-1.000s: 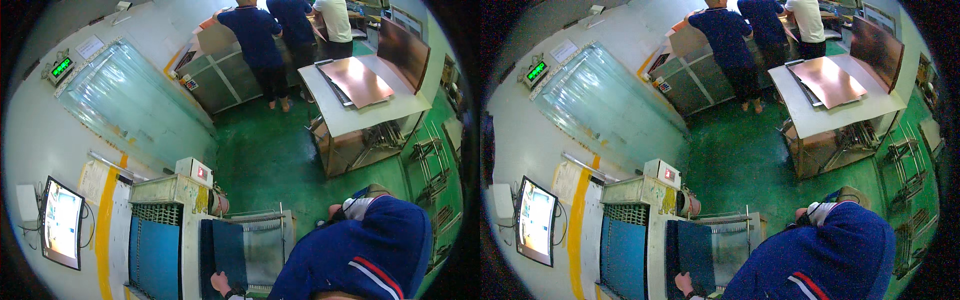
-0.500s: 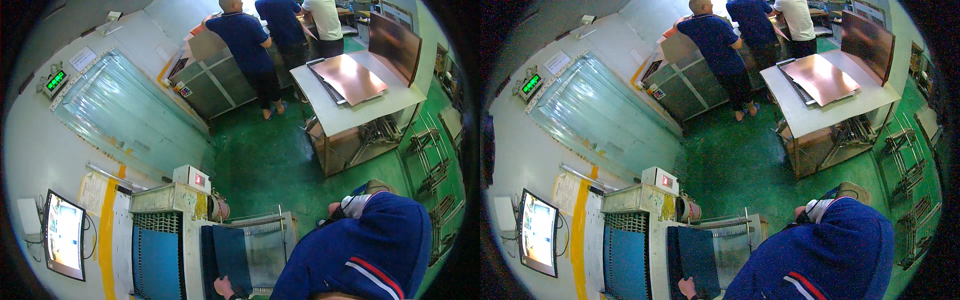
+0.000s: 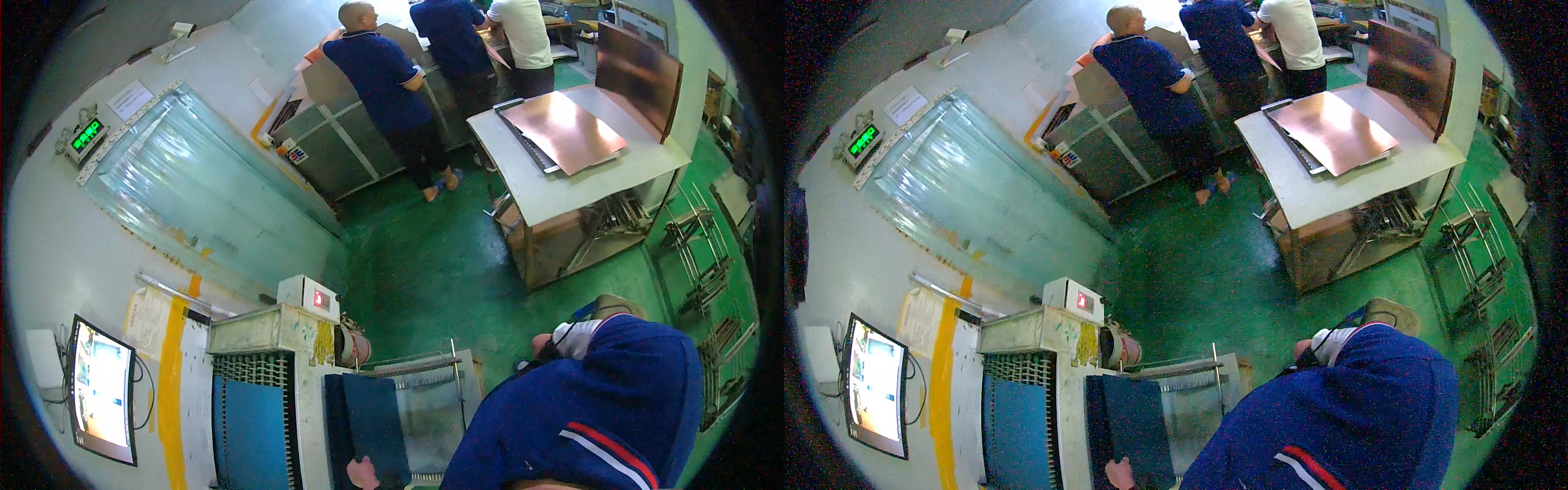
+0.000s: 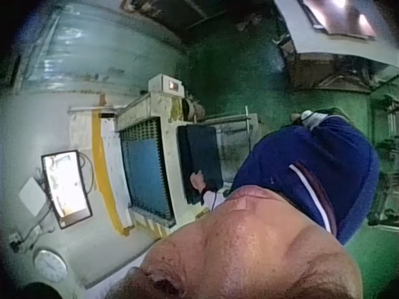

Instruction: Feeding rectangular sheets into a processing machine and using a stylus to operate the control panel.

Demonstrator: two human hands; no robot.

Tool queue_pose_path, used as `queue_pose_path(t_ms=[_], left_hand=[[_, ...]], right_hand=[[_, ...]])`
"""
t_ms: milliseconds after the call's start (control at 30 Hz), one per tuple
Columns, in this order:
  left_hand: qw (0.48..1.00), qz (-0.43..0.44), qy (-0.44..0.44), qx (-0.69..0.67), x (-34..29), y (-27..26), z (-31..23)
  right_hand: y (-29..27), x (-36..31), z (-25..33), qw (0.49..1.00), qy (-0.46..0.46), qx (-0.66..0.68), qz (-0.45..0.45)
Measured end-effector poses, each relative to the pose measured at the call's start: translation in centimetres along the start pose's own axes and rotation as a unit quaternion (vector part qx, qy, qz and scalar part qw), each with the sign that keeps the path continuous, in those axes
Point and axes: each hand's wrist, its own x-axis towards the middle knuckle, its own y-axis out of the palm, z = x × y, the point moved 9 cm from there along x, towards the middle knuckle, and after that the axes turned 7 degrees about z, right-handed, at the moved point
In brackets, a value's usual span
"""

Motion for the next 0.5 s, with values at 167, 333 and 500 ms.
queue_pose_path(t_ms=[167,333,500], left_hand=[[1.0,-0.005,0.02,-0.005,-0.8,-0.9,-1.2],[1.0,0.007,0.01,-0.013,1.7,2.1,2.4],[0.998,-0.029,0.044,-0.031,2.1,1.9,2.4]], right_hand=[[0.9,1.7,-0.7,0.999,-0.045,-0.005,-0.006],[-0.1,-1.2,0.9,0.999,-0.037,0.015,-0.017],[2.3,3.7,-1.1,0.992,-0.125,-0.013,0.026]])
